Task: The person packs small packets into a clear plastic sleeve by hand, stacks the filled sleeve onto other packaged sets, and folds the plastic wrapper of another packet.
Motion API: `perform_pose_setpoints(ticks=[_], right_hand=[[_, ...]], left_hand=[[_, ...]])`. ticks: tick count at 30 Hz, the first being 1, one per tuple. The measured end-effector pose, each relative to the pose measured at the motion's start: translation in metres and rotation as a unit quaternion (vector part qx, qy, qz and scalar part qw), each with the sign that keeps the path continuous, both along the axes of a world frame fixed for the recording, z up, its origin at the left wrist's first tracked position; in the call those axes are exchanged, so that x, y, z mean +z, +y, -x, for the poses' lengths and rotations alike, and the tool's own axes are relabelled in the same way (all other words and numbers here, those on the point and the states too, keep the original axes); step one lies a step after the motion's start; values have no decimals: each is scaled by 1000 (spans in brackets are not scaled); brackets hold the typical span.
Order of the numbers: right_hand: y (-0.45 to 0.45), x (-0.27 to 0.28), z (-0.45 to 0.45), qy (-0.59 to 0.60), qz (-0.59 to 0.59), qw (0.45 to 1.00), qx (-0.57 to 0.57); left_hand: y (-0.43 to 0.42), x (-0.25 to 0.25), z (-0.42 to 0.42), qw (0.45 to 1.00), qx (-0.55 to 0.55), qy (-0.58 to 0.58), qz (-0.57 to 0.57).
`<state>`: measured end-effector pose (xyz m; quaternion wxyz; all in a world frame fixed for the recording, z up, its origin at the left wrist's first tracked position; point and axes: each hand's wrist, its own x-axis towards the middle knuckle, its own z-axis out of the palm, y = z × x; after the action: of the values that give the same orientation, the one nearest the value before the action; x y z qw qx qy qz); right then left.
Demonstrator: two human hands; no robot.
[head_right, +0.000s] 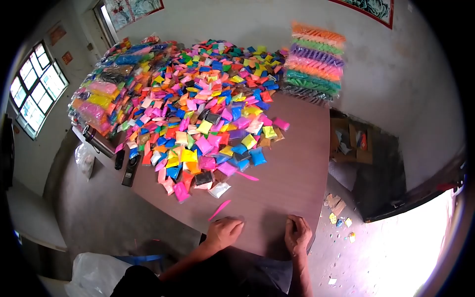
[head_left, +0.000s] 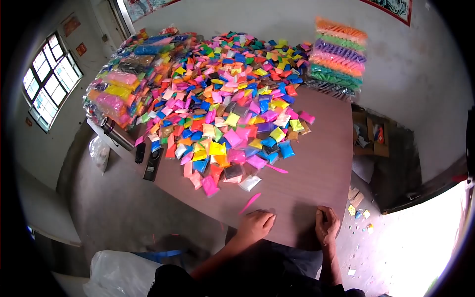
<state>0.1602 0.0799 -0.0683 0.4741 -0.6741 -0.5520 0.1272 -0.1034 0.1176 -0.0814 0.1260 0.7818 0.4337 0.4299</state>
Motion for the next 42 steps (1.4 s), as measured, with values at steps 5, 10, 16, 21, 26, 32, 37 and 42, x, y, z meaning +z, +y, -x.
perform_pose_setpoints(ticks=[5, 10, 16, 21, 26, 32, 37, 42], right_hand=[[0, -6, -2, -6, 5, 1000, 2], [0, -12, -1, -10, -18, 1000, -6], [1, -13, -4, -19, -1, 1000, 3], [-2, -3, 0, -5, 45, 999, -12], [1, 0, 2, -31, 32, 999, -17], [2, 0, 4, -28, 67, 997, -25], [-1, -1, 7, -11, 55, 998, -23], [-5, -16, 3, 64, 53, 997, -10]], left_hand=[[-1, -6, 0, 999, 22, 1, -26], [-2, -8, 2, 998, 41, 12, -39], [-1, -3, 2, 998, 45, 19, -43], [-3, -12, 3, 1000, 30, 0, 1], [-1, -4, 7, 1000, 5, 1, 9], [-1, -10, 11, 999, -19, -15, 28], [0, -9, 16, 998, -40, -29, 33], [2, -8, 20, 998, -61, -22, 25]])
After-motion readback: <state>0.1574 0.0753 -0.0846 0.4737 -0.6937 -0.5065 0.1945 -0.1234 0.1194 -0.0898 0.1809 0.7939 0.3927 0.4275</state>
